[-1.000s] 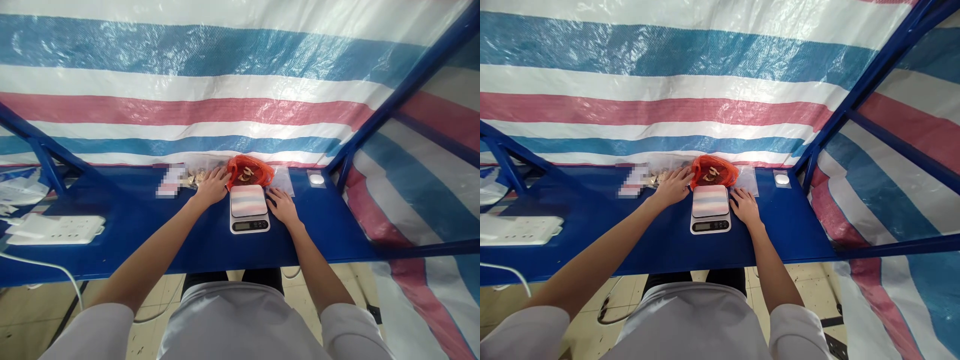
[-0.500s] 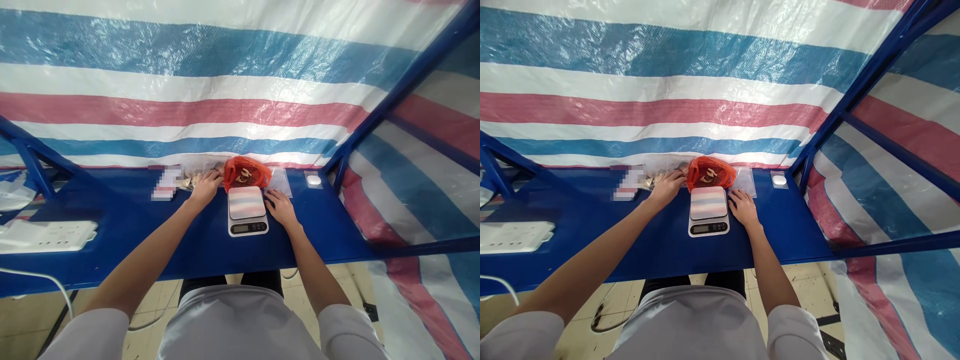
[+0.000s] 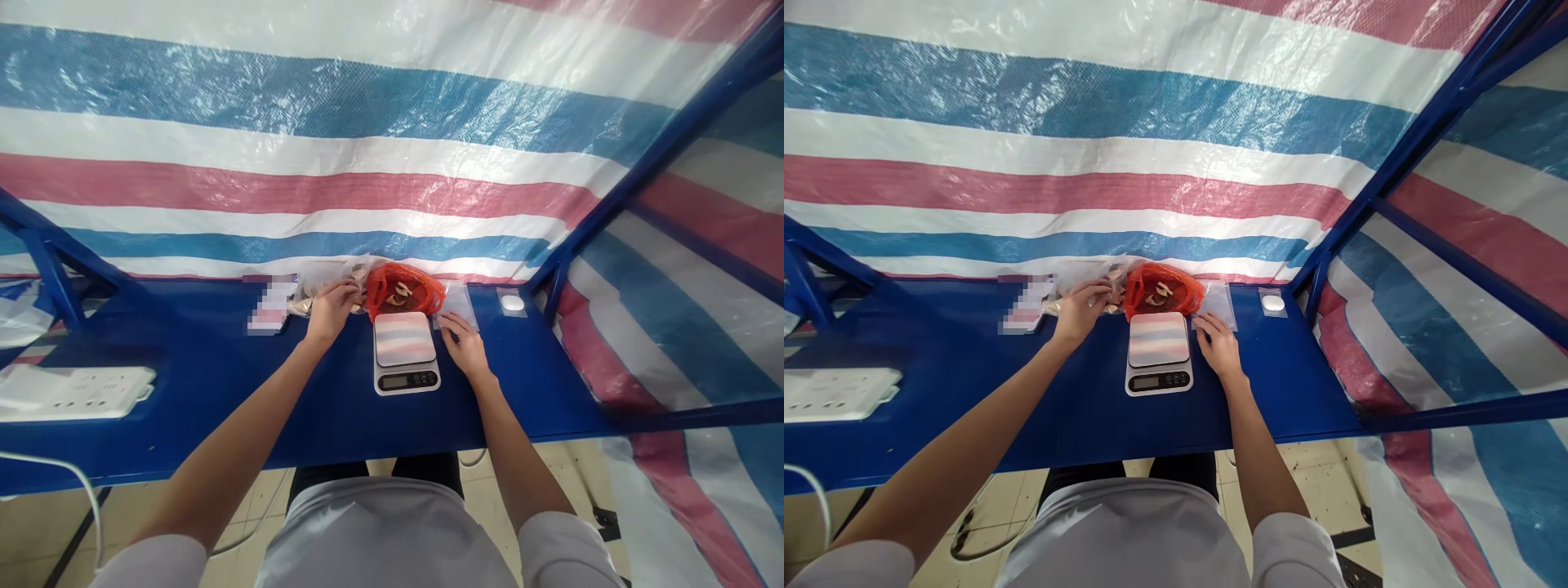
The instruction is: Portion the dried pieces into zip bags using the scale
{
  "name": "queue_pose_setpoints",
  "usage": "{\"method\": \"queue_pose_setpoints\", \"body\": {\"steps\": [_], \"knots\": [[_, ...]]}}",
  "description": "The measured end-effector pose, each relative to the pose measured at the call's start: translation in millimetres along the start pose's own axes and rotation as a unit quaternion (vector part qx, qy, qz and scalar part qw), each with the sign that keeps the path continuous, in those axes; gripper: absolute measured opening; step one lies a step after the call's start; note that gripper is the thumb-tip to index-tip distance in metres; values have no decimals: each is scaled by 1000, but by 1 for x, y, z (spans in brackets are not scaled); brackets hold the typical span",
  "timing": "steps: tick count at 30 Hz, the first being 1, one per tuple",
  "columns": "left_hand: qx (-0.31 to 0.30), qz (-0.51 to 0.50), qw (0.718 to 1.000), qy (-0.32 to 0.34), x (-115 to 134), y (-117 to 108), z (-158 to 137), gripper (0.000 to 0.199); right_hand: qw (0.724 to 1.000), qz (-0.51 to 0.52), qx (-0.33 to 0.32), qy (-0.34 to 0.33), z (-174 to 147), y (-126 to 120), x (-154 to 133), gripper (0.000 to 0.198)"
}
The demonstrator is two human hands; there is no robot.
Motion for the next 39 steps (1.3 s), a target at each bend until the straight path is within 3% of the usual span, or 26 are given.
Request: {"method": "queue_pose_setpoints", "body": {"steps": [9,19,22,25,29,34,39], "knots": [[73,-142,985,-71,19,-15,-5,19,998,56,10,-37,29,-9,-32,31],[61,-134,987,-67,21,-9,-11,16,996,58,-44,-54,47,19,-55,30],[66,-105,992,-36,18,-9,-9,13,994,71,-59,-52,46,28,-55,29],[66,-57,996,35,21,-12,-5,14,991,108,-58,-47,50,33,-59,29],[47,-21,994,94,23,-9,-4,15,984,165,-62,17,70,45,-73,29],[25,-2,995,94,21,0,-11,19,976,172,-91,100,100,70,-93,28],[-11,8,995,102,14,8,-17,21,946,246,-80,197,109,85,-84,27]]}}
Point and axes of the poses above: each hand's wrist, its own z-axis towards the middle knuckle, its own y-axis out of the palm, x = y × z, the point moved 5 cm from there along z, towards the middle knuckle
